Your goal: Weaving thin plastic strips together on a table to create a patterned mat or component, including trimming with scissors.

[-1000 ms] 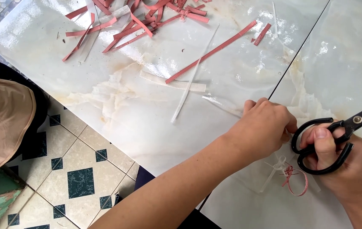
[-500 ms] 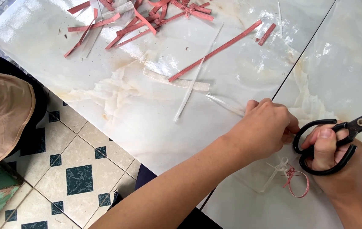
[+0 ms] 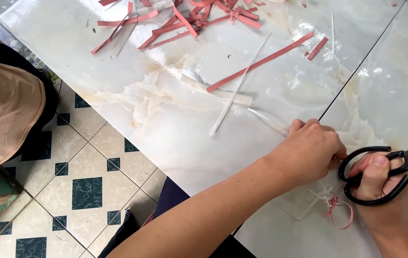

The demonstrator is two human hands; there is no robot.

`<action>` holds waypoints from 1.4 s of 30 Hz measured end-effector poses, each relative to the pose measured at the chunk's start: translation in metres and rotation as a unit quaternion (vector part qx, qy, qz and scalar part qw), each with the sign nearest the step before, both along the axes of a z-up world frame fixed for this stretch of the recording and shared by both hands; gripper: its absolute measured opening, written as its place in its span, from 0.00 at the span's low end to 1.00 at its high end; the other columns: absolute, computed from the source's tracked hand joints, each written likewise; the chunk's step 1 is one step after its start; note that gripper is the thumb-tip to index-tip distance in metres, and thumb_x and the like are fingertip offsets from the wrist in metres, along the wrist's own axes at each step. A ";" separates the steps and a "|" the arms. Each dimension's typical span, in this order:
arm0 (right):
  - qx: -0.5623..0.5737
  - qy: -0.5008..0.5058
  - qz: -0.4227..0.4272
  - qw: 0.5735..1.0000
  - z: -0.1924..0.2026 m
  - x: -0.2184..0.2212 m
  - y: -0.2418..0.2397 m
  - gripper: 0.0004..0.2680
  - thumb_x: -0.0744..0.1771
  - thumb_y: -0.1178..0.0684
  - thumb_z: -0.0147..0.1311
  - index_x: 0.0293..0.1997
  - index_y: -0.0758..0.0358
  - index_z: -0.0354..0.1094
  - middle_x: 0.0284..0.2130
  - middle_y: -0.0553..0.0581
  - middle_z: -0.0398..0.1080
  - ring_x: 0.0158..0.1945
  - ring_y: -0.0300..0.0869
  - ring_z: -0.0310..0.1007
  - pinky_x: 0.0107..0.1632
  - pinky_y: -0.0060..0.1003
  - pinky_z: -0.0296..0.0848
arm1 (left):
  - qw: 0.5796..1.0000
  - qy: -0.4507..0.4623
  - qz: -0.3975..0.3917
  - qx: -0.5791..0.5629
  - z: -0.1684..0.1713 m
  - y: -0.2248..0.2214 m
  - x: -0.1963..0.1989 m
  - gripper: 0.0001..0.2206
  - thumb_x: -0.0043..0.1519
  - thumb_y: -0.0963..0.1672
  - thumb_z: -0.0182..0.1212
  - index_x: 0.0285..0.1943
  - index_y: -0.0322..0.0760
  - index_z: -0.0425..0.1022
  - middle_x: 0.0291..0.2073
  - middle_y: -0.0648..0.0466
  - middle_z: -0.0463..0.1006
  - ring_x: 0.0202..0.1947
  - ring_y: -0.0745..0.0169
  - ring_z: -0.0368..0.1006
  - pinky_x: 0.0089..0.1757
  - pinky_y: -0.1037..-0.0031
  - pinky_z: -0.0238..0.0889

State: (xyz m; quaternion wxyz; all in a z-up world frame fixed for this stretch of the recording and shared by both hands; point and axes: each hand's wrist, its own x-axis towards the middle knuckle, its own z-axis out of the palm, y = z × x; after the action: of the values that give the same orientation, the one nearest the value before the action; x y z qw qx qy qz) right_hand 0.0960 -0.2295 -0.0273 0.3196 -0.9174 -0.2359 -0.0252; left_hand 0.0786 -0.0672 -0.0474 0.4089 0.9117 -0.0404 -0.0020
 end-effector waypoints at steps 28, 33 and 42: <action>-0.017 -0.035 0.023 0.999 -0.002 0.001 0.001 0.18 0.73 0.59 0.32 0.23 0.71 0.62 0.26 0.60 0.68 0.35 0.50 0.70 0.46 0.43 0.67 | 1.000 -0.013 -0.004 -0.003 -0.005 0.000 -0.002 0.09 0.57 0.44 0.55 0.40 0.53 0.81 0.32 0.60 0.77 0.41 0.52 0.65 0.43 0.65 0.52; -0.026 -0.053 0.032 0.998 -0.004 0.001 0.000 0.17 0.73 0.60 0.32 0.24 0.71 0.61 0.27 0.60 0.69 0.35 0.51 0.70 0.46 0.44 0.67 | 1.000 -0.023 0.003 0.000 -0.005 -0.001 -0.003 0.09 0.58 0.45 0.55 0.39 0.54 0.82 0.31 0.60 0.76 0.41 0.50 0.65 0.42 0.65 0.52; -0.038 -0.083 0.043 0.995 -0.010 0.007 -0.004 0.19 0.74 0.60 0.32 0.22 0.70 0.64 0.25 0.58 0.68 0.34 0.51 0.69 0.44 0.43 0.66 | 1.000 -0.021 -0.005 0.004 -0.001 0.001 -0.004 0.09 0.57 0.44 0.53 0.35 0.55 0.82 0.30 0.59 0.75 0.40 0.49 0.65 0.42 0.63 0.52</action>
State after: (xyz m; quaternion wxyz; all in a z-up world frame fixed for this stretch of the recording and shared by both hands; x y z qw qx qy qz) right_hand 0.1026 -0.2340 -0.0368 0.2645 -0.9125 -0.3020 -0.0782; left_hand 0.0750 -0.0659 -0.0481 0.4041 0.9130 -0.0540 0.0152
